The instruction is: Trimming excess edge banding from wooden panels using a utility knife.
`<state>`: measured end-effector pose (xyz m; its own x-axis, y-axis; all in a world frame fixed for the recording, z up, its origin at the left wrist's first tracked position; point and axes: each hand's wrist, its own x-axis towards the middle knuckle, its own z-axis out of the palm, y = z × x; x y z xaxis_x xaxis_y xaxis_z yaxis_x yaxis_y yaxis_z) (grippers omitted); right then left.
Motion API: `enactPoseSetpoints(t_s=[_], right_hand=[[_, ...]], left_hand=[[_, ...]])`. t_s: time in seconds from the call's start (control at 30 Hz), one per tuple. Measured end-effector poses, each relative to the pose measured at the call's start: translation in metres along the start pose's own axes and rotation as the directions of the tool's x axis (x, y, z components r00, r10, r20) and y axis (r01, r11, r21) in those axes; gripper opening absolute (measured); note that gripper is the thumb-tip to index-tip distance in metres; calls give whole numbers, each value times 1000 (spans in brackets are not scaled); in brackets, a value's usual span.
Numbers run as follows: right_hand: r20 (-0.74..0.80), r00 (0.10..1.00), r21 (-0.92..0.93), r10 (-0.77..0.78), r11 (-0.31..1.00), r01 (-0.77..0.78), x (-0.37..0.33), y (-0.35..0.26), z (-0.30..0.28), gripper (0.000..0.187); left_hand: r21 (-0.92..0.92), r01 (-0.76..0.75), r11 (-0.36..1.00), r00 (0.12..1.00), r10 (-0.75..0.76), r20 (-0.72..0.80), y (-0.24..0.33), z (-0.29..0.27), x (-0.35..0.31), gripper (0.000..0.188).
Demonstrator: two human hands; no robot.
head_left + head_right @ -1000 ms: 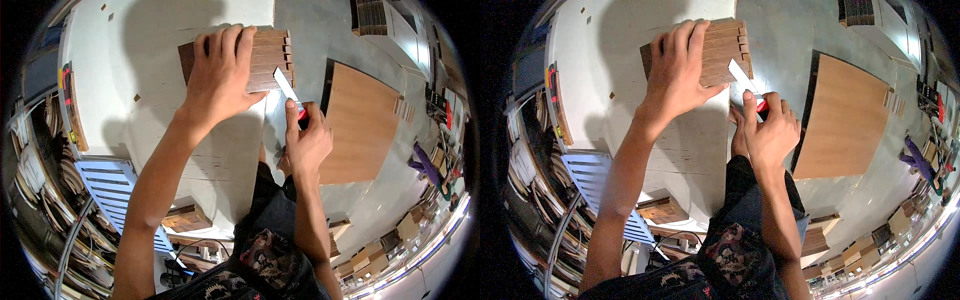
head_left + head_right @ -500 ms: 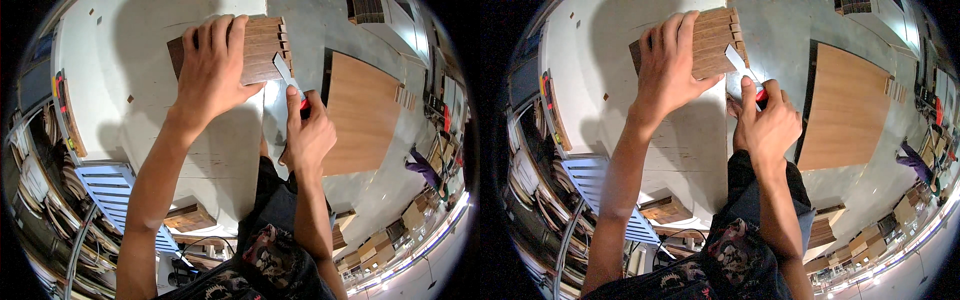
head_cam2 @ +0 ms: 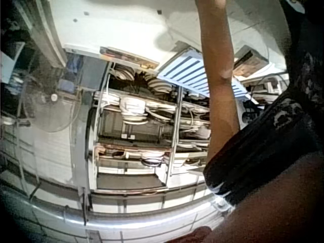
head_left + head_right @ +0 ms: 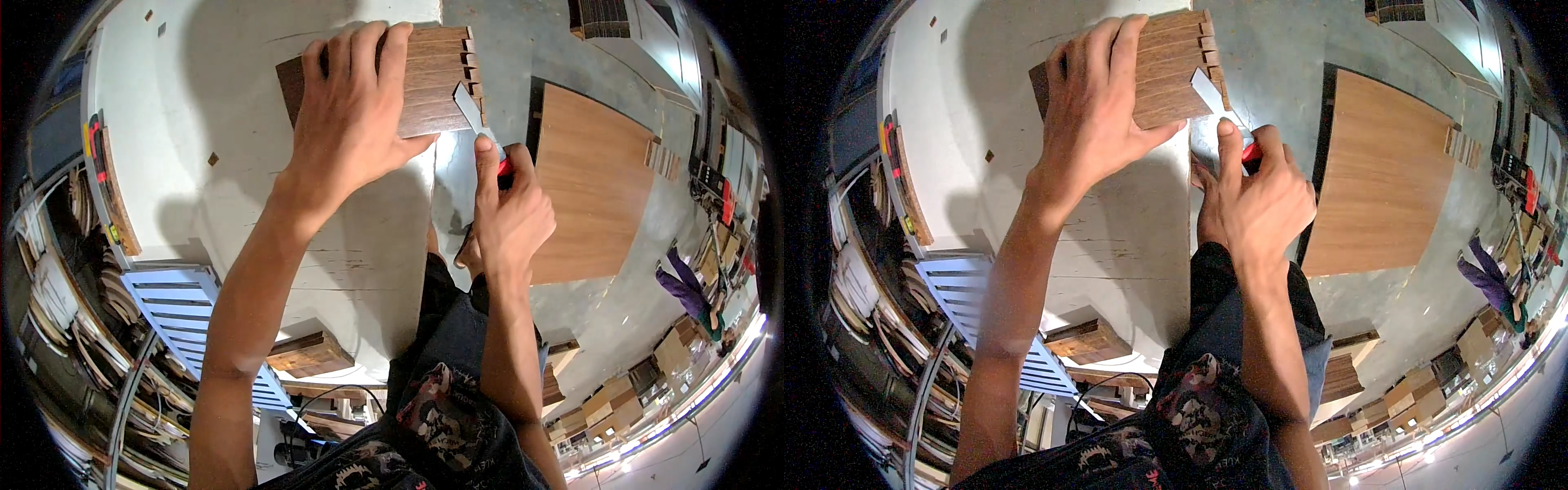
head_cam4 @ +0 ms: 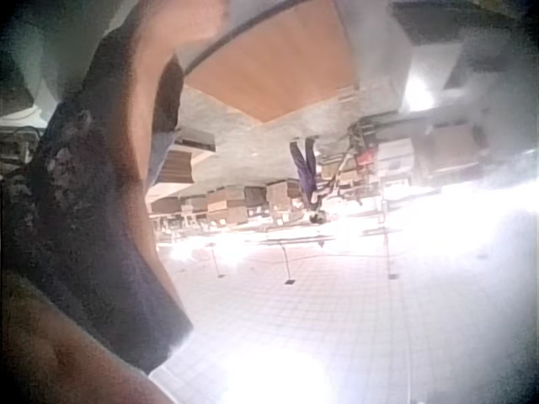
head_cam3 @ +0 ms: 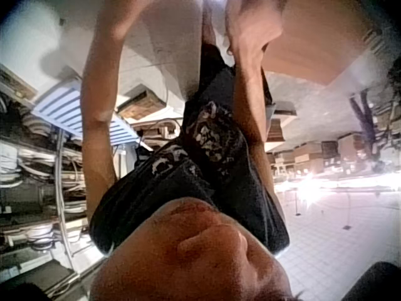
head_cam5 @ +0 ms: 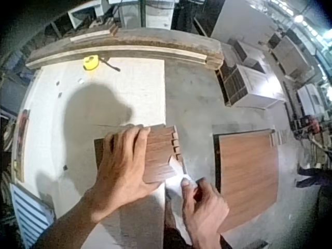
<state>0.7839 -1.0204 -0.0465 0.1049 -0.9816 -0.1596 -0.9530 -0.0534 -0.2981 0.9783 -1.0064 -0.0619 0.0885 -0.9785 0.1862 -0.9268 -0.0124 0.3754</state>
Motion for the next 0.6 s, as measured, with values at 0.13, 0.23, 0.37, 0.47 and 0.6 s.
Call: enactPoseSetpoints(t_s=[0.13,0.23,0.37,0.47,0.6], right_hand=[[-21,1000,0,3,1000,-3,6,-1,-3,47],[-14,1000,-7,11,1000,-11,8,-2,-3,48],[-14,999,9,35,999,-35,13,-6,-3,50],[-11,999,0,45,999,-45,16,-8,-6,52],[2,999,13,54,998,-55,18,-12,-8,53]], left_hand=[[-7,-2,1000,1000,2,11,1,1,0,106],[-3,-4,1000,1000,4,13,0,2,-1,106],[-10,-9,1000,1000,10,11,0,1,-1,106],[42,-49,998,998,50,-39,-1,3,1,101],[27,-47,999,998,48,-31,-2,3,0,101]])
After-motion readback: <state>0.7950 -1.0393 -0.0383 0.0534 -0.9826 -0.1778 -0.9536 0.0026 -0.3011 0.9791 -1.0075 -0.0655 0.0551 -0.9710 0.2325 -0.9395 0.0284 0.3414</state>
